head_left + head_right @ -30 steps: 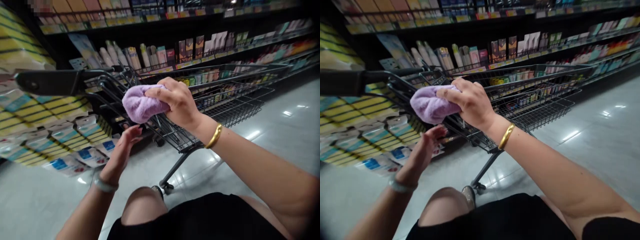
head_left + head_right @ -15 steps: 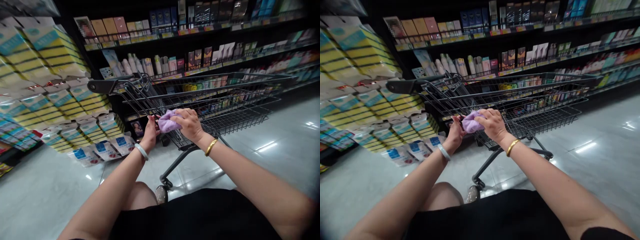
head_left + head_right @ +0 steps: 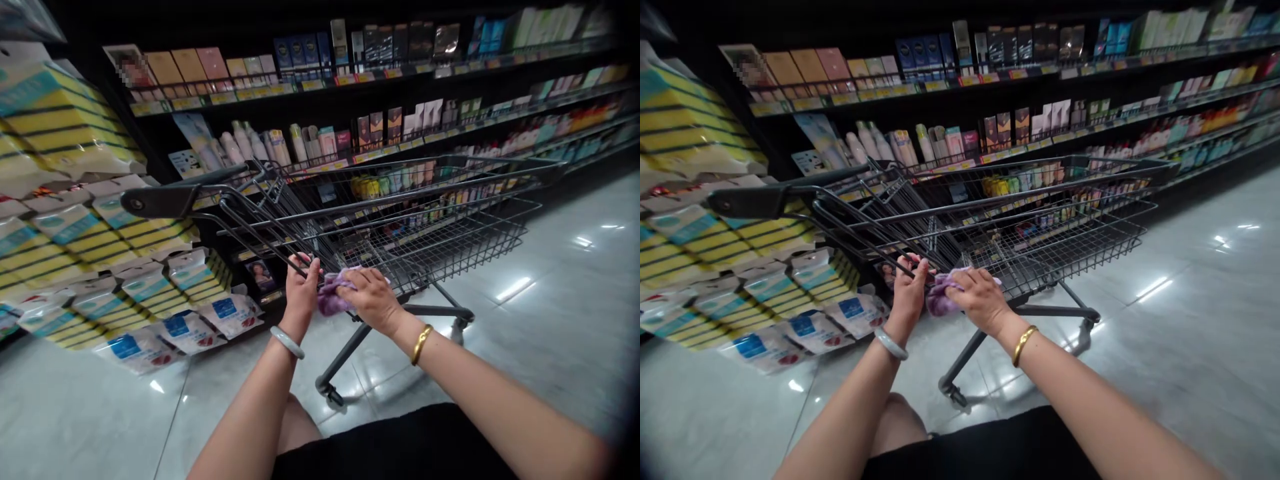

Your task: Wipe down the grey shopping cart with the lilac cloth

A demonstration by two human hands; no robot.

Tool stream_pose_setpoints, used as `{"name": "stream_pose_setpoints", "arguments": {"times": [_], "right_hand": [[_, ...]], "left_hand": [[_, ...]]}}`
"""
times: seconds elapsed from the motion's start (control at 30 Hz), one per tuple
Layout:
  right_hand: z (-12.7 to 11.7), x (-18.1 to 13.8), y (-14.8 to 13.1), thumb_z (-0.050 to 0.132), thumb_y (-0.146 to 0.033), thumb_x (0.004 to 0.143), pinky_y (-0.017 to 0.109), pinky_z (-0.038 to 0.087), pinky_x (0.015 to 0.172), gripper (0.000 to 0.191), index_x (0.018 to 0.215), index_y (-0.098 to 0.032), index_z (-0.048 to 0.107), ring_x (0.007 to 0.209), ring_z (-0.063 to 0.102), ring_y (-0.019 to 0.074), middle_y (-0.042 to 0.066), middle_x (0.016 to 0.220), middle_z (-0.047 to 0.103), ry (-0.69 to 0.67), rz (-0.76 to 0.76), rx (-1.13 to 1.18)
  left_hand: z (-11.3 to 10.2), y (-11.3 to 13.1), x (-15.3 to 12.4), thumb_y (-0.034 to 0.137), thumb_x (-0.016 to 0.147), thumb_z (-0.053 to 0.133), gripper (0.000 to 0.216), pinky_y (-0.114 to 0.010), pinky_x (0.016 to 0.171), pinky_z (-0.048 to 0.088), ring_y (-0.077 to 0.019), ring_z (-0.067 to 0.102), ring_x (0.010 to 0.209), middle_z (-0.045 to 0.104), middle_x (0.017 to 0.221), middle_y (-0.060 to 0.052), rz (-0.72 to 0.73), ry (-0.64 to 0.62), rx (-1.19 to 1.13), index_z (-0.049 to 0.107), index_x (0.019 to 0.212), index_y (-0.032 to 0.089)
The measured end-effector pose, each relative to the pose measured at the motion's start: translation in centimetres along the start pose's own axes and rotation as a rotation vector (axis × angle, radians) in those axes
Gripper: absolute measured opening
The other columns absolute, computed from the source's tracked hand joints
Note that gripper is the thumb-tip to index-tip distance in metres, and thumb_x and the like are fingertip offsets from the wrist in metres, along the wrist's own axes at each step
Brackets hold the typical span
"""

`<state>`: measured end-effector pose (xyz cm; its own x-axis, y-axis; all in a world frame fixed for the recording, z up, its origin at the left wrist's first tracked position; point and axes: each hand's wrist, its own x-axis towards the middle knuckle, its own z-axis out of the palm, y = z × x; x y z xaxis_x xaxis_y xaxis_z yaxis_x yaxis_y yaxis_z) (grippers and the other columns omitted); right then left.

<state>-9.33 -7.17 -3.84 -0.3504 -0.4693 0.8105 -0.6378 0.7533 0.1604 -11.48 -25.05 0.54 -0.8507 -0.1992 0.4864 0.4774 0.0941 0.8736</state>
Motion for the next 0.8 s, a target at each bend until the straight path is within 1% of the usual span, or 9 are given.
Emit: {"name": "stream_pose_setpoints", "arguments": {"times": [0.13,0.33,0.4,0.5,0.6,0.7,0.73,0.77,0.8], "right_hand": [[1.6,-0.1,-0.6,0.062,-0.022,0.093,0.038,0.039,0.098,0.027,0.114,-0.034,0.072,0.113,0.052,0.0208,0.005,0.122,0.066,-0.023,-0.028,0.052],[3.3,-3.3,-0.1,0.066,-0.02,0.09,0.035,0.04,0.092,0.019,0.105,-0.031,0.072,0.1,0.055,0.0168,0.003,0.113,0.068,-0.09,-0.13,0.076],[3.0,-3.2,-0.5,0.066,-0.018,0.089,0.034,0.041,0.089,0.016,0.099,-0.029,0.072,0.095,0.055,0.0158,0.002,0.108,0.069,-0.092,-0.134,0.068],[1.3,-0.8,-1.3,0.065,-0.017,0.088,0.035,0.042,0.088,0.02,0.102,-0.029,0.072,0.097,0.055,0.0179,0.004,0.111,0.067,-0.036,-0.069,0.038],[-1.7,3.4,-1.3,0.066,-0.017,0.087,0.038,0.044,0.094,0.029,0.111,-0.031,0.071,0.107,0.055,0.0215,0.007,0.117,0.061,0.191,0.093,0.038],[-5.0,7.0,0.3,0.064,-0.017,0.087,0.04,0.047,0.097,0.03,0.113,-0.031,0.07,0.11,0.056,0.0224,0.007,0.114,0.057,0.469,0.273,0.037],[-5.8,7.8,1.1,0.063,-0.018,0.088,0.041,0.049,0.097,0.029,0.113,-0.03,0.069,0.109,0.057,0.0226,0.007,0.113,0.056,0.539,0.331,0.028],[-6.5,8.5,1.8,0.062,-0.019,0.089,0.041,0.05,0.097,0.027,0.114,-0.03,0.068,0.109,0.057,0.0228,0.007,0.112,0.054,0.601,0.387,0.014],[-7.0,8.9,2.3,0.062,-0.022,0.09,0.043,0.05,0.098,0.027,0.115,-0.029,0.067,0.109,0.056,0.0234,0.007,0.112,0.053,0.653,0.442,-0.006]], "left_hand": [[-0.8,-0.6,0.2,0.045,0.083,0.074,0.034,-0.022,0.065,0.049,-0.0088,0.058,0.065,0.057,0.084,0.004,-0.008,0.018,0.084,0.051,0.097,0.024],[-1.8,-1.1,0.7,0.044,0.084,0.072,0.032,-0.021,0.057,0.047,-0.0099,0.059,0.061,0.054,0.076,0.006,-0.018,0.027,0.14,0.05,0.098,0.025],[-2.0,-1.2,0.9,0.043,0.085,0.07,0.031,-0.021,0.056,0.046,-0.0101,0.059,0.06,0.053,0.073,0.006,-0.012,0.032,0.148,0.049,0.099,0.025],[-2.4,-1.3,0.9,0.043,0.086,0.068,0.029,-0.022,0.057,0.048,-0.0106,0.059,0.059,0.054,0.073,0.006,0.008,0.056,0.161,0.05,0.1,0.025],[-3.0,-0.5,0.0,0.041,0.083,0.071,0.035,-0.027,0.065,0.052,-0.013,0.062,0.068,0.06,0.09,0.0,0.058,0.123,0.174,0.051,0.105,0.024],[-3.6,2.0,-1.4,0.034,0.082,0.073,0.051,-0.036,0.092,0.051,-0.0185,0.06,0.105,0.053,0.121,-0.007,0.227,0.342,0.249,0.043,0.122,0.026],[-3.7,3.3,-1.8,0.031,0.081,0.073,0.05,-0.039,0.095,0.05,-0.0211,0.057,0.112,0.05,0.125,-0.009,0.428,0.487,0.386,0.044,0.121,0.024],[-3.6,4.8,-2.0,0.028,0.082,0.072,0.047,-0.043,0.101,0.048,-0.0242,0.053,0.122,0.049,0.128,-0.01,0.622,0.53,0.483,0.045,0.12,0.024],[-3.4,6.4,-2.0,0.025,0.083,0.069,0.044,-0.047,0.106,0.045,-0.0248,0.053,0.124,0.051,0.126,-0.01,0.8,0.485,0.536,0.045,0.12,0.024]]}}
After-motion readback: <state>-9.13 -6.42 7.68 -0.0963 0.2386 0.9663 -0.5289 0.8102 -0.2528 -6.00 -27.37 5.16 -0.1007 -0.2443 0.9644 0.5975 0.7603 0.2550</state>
